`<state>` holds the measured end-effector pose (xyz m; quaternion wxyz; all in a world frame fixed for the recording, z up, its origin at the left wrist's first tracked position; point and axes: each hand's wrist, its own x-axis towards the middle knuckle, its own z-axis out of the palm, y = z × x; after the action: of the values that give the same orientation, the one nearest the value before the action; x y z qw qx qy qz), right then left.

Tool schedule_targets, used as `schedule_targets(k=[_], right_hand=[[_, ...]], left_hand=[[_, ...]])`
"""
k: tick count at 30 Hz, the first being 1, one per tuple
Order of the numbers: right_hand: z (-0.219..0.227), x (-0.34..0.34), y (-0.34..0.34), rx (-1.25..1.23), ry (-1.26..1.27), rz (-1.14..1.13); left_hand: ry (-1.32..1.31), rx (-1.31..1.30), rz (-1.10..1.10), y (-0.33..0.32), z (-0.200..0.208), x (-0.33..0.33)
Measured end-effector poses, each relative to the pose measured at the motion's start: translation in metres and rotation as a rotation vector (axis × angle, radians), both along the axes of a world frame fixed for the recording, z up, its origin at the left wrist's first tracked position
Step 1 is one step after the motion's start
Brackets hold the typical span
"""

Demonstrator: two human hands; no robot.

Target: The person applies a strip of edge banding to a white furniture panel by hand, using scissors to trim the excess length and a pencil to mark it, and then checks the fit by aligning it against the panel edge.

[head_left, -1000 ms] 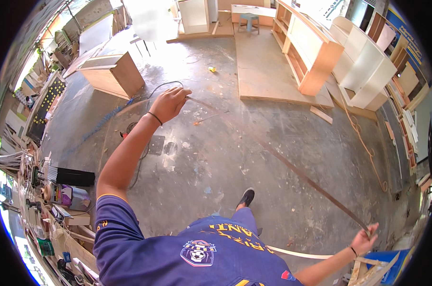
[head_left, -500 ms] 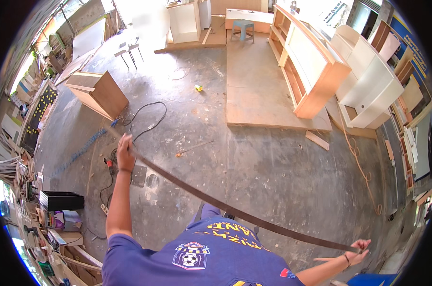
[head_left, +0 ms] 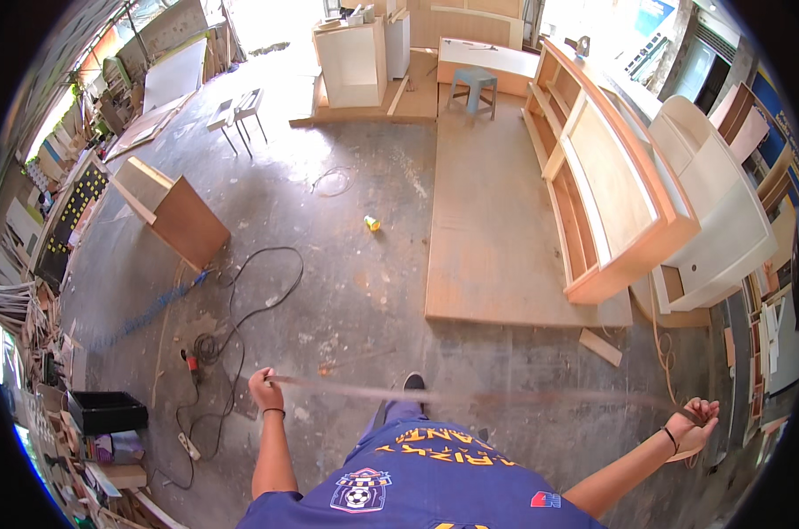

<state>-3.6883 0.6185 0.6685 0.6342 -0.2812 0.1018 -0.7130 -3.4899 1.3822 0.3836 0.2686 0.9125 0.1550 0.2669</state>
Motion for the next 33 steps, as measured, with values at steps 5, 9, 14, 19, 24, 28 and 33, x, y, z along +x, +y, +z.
schedule_targets(k=[5, 9, 14, 19, 24, 28, 33], right_hand=[[0.037, 0.125, 0.001, -0.155, 0.034, -0.167], [0.019, 0.185, -0.039, -0.068, 0.112, -0.333], [0.041, 0.330, -0.028, -0.070, 0.003, -0.322], [0.065, 0.452, -0.101, -0.166, -0.070, -0.328], [0.099, 0.587, -0.132, -0.188, 0.005, -0.311], [0.103, 0.679, -0.148, -0.228, 0.049, -0.296], [0.093, 0.802, -0.148, -0.220, 0.124, -0.376]], left_hand=[[-0.008, -0.011, -0.163, -0.089, 0.038, 0.144], [0.014, -0.156, -0.226, -0.172, 0.036, 0.265], [0.171, -0.127, -0.315, -0.253, 0.039, 0.395], [0.394, -0.178, -0.298, -0.301, 0.055, 0.500], [0.453, -0.222, -0.208, -0.315, 0.103, 0.576], [0.497, -0.182, -0.158, -0.331, 0.111, 0.631], [0.493, -0.225, -0.154, -0.357, 0.076, 0.713]])
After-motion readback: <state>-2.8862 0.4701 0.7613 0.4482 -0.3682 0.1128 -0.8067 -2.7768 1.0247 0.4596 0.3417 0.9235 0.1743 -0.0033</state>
